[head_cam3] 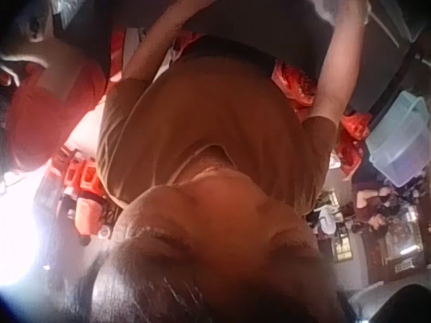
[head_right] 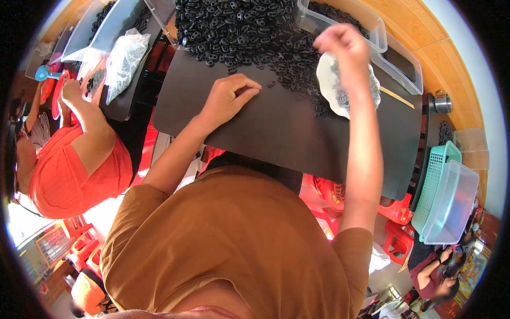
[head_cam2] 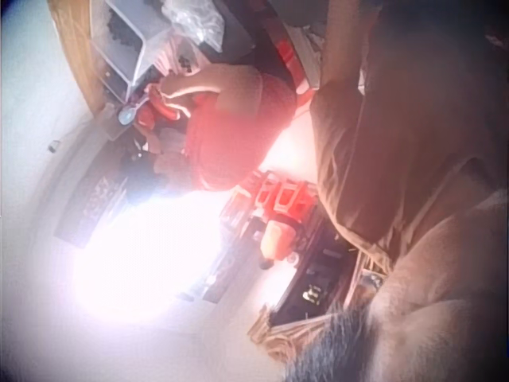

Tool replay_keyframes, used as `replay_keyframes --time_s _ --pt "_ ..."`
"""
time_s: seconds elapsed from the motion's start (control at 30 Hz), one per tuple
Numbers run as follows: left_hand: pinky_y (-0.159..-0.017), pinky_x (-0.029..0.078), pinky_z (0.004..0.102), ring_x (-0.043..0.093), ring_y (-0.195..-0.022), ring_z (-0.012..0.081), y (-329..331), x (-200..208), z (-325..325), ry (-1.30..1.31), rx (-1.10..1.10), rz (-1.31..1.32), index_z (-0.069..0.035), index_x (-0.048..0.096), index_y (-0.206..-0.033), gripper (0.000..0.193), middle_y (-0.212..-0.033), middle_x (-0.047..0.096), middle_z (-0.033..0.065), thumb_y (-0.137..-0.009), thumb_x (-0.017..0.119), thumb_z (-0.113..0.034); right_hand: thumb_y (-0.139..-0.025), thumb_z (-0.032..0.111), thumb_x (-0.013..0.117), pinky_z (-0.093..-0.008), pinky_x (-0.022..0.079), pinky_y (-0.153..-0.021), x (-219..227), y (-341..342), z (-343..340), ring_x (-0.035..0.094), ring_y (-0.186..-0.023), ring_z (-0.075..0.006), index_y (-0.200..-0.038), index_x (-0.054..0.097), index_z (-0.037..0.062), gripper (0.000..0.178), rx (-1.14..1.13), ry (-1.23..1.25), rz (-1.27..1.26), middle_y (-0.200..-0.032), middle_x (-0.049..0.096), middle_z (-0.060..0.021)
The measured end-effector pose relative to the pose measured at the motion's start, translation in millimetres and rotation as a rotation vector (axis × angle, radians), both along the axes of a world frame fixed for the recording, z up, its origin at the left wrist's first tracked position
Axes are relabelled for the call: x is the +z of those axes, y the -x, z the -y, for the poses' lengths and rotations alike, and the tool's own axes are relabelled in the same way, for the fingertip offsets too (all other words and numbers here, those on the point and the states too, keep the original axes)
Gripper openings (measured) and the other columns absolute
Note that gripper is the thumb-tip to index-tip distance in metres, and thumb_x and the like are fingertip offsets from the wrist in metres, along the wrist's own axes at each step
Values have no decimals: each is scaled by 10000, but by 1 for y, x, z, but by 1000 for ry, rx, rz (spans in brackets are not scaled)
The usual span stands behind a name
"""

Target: The person sits at a table and repeatedly picks up small black plastic rings and metal pins. They insert the pins into the rings and place the assembled units into a white bowl. Another person works at a nearby table in the background.

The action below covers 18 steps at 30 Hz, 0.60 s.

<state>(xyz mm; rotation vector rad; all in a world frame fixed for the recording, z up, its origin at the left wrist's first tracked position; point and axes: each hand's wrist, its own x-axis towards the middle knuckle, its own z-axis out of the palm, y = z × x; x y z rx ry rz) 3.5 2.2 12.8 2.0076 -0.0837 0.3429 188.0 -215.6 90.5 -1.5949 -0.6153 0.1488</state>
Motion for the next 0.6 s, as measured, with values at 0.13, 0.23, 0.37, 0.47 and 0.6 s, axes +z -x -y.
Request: replay_keyframes --time_s 0.13,0.23,0.37,0.47,0.6 --pt "-641 499 288 617 -675 161 -1 -4 1 -93 6 65 -15 718 -965 105 -850 666 79 -874 700 -65 -882 100 715 -253 513 -828 11 -40 2 653 -917 -112 -1145 647 6 288 -231 -96 183 -1032 714 -69" --pt "-638 503 301 614 -667 176 -1 -4 3 -65 43 41 -33 709 -1027 167 -849 655 83 -862 709 -63 -869 114 726 -256 508 -798 -10 -21 10 650 -896 -80 -1113 681 50 256 -212 189 230 -1001 716 -35" --pt "-649 510 338 624 -690 216 -12 4 6 -234 34 37 -52 689 -1033 197 -821 632 80 -852 724 -120 -828 90 721 -313 516 -756 -30 23 14 670 -825 -169 -991 709 67 165 -202 566 339 -944 706 -60" --pt "-669 513 363 641 -734 244 -26 7 10 -358 23 31 -62 673 -1003 193 -814 624 77 -847 727 -162 -801 78 710 -386 515 -749 -33 26 31 664 -833 -279 -923 703 62 123 -239 725 514 -928 681 -88" --pt "-691 513 377 657 -783 264 -38 1 19 -369 -8 17 -66 659 -972 173 -834 629 78 -843 722 -163 -801 70 691 -445 504 -757 -45 16 54 649 -892 -346 -869 688 71 68 -190 1013 499 -942 664 -97"
